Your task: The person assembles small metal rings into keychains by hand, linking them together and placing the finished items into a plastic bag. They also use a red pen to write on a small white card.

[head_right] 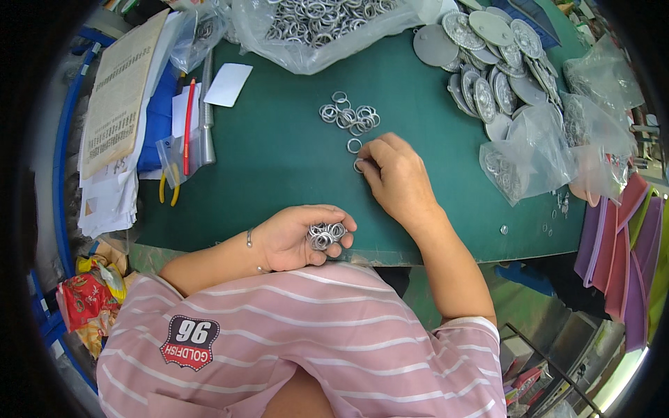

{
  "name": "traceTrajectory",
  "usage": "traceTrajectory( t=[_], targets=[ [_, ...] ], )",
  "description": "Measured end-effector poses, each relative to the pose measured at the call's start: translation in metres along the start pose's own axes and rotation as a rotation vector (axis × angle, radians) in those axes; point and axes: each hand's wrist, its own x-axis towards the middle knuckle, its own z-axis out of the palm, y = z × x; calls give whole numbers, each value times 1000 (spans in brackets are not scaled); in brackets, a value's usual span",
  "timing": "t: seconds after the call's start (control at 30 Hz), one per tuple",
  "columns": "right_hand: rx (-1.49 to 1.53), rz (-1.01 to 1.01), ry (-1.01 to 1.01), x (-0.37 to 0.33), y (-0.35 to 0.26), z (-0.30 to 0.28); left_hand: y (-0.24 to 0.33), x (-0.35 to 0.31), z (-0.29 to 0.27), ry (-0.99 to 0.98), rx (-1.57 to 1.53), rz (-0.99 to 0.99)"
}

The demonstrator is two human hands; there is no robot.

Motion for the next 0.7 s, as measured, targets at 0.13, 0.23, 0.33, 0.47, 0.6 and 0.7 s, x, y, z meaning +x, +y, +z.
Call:
traceTrajectory(
  t=[0.13,0.23,0.33,0.47,0.6,0.7],
  targets=[
    [11,-9,-59,14,-8,4,1,-2,-1,7,13,27],
    [-93,-90,-28,18,-8,5,1,-3,-2,14,21,23],
    [-211,-93,-3,13,-8,3,2,-3,-2,28,22,29],
    [-212,-74,128,7,6,3,2,-1,-5,-1,24,20],
    [402,316,79,5,4,-8,1,-3,-4,2,2,19],
    [809,338,70,0,0,-13,2,-1,-6,-6,1,20]
  ],
)
